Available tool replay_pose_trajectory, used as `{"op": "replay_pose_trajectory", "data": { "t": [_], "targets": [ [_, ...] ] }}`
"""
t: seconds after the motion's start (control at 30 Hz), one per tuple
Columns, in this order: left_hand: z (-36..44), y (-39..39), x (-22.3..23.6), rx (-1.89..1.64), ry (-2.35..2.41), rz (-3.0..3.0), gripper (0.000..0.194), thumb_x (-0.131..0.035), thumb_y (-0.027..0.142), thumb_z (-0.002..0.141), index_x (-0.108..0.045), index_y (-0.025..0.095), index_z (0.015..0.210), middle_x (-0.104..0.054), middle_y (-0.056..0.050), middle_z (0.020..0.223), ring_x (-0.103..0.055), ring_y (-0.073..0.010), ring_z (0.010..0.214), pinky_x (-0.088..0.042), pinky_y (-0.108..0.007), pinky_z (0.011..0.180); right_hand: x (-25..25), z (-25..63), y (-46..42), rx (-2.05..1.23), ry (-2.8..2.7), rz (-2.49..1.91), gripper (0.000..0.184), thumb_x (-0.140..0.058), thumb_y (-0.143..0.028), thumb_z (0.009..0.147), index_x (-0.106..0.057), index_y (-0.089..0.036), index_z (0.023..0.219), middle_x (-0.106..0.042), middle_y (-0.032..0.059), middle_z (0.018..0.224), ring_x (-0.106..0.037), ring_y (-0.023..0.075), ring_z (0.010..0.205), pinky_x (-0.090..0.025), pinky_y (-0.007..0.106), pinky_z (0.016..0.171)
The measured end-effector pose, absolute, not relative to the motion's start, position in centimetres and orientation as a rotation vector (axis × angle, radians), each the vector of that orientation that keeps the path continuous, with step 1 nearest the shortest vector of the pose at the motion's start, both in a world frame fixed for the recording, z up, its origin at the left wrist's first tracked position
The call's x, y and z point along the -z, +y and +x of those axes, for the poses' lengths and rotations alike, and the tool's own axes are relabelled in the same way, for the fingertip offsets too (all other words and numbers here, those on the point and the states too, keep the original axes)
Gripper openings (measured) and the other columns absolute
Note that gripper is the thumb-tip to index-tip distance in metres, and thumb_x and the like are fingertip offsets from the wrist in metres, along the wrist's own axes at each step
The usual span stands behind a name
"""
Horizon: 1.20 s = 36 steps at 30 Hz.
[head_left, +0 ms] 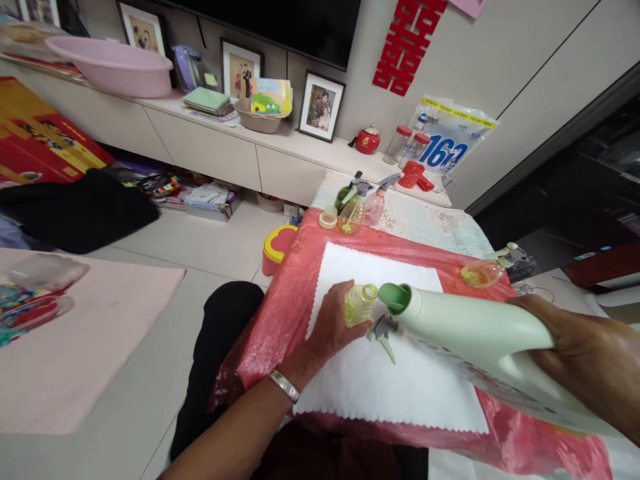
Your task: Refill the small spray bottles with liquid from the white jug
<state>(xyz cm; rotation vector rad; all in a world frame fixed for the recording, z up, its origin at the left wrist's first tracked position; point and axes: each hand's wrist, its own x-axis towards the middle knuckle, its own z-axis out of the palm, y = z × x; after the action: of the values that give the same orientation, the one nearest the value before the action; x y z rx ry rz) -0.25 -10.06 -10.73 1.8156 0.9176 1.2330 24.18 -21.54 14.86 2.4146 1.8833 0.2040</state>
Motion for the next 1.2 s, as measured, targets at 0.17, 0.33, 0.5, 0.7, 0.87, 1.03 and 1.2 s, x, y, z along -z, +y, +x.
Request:
{"op": "replay_pose_trajectory", "data": {
  "t": [0.17,0.33,0.5,0.7,0.87,1.03,1.2],
  "targets": [
    [-0.28,-10.09,10.68,-1.233,0.899,1.818,0.083,-0.082,0.046,0.072,-0.038,0.023,0.139,-0.055,-0.014,0.134,-0.058,-0.0346,0.125,-0.05,-0.055,0.105,-14.65,24.15,-21.61,-0.374,2.015,2.289,0.035,-0.037,-0.046,0.071,-0.066,-0.031,0.084,-0.06,0.0003,0.053,-0.055,0.0232,0.04,-0.033,0.03,0.042],
    [-0.27,-10.1,10.6,-1.243,0.891,1.806,0.081,-0.083,0.043,0.071,-0.04,0.023,0.137,-0.054,-0.014,0.135,-0.057,-0.0347,0.125,-0.049,-0.055,0.106,-14.53,24.39,-21.52,-0.423,2.042,2.216,0.035,-0.035,-0.045,0.072,-0.064,-0.03,0.085,-0.06,0.001,0.052,-0.055,0.0242,0.04,-0.032,0.031,0.041],
    [-0.38,-10.16,10.34,-1.229,0.871,1.789,0.081,-0.082,0.045,0.073,-0.039,0.024,0.139,-0.054,-0.013,0.134,-0.057,-0.034,0.124,-0.049,-0.055,0.106,-14.61,24.81,-21.5,-0.412,2.047,2.185,0.036,-0.037,-0.045,0.073,-0.065,-0.03,0.09,-0.062,0.0019,0.055,-0.059,0.0268,0.043,-0.033,0.031,0.042],
    [-0.41,-10.22,10.62,-1.236,0.857,1.792,0.082,-0.081,0.046,0.075,-0.036,0.025,0.14,-0.052,-0.014,0.137,-0.055,-0.0355,0.128,-0.048,-0.057,0.107,-14.72,24.79,-21.35,-0.451,2.052,2.145,0.04,-0.034,-0.044,0.072,-0.065,-0.028,0.093,-0.063,0.0051,0.055,-0.06,0.0307,0.044,-0.033,0.034,0.042],
    [-0.48,-10.27,10.75,-1.223,0.856,1.795,0.083,-0.081,0.047,0.075,-0.035,0.025,0.141,-0.051,-0.015,0.137,-0.054,-0.0364,0.13,-0.048,-0.058,0.107,-14.85,24.8,-21.23,-0.439,2.014,2.149,0.039,-0.038,-0.041,0.07,-0.066,-0.029,0.095,-0.063,0.0039,0.054,-0.06,0.0296,0.044,-0.032,0.033,0.042],
    [-0.54,-10.29,10.58,-1.219,0.862,1.797,0.081,-0.081,0.046,0.076,-0.036,0.025,0.141,-0.052,-0.014,0.138,-0.054,-0.0361,0.131,-0.048,-0.057,0.108,-14.91,24.85,-21.11,-0.486,2.02,2.11,0.042,-0.033,-0.043,0.07,-0.065,-0.03,0.094,-0.062,0.0044,0.054,-0.059,0.0297,0.043,-0.03,0.033,0.042],
    [-0.53,-10.26,10.56,-1.207,0.863,1.777,0.082,-0.081,0.047,0.075,-0.037,0.025,0.14,-0.052,-0.014,0.138,-0.054,-0.0359,0.131,-0.048,-0.056,0.108,-15.13,24.74,-20.93,-0.55,2.061,2.057,0.042,-0.035,-0.041,0.068,-0.066,-0.03,0.095,-0.061,0.0043,0.051,-0.057,0.0285,0.04,-0.024,0.03,0.041]
  ]
}}
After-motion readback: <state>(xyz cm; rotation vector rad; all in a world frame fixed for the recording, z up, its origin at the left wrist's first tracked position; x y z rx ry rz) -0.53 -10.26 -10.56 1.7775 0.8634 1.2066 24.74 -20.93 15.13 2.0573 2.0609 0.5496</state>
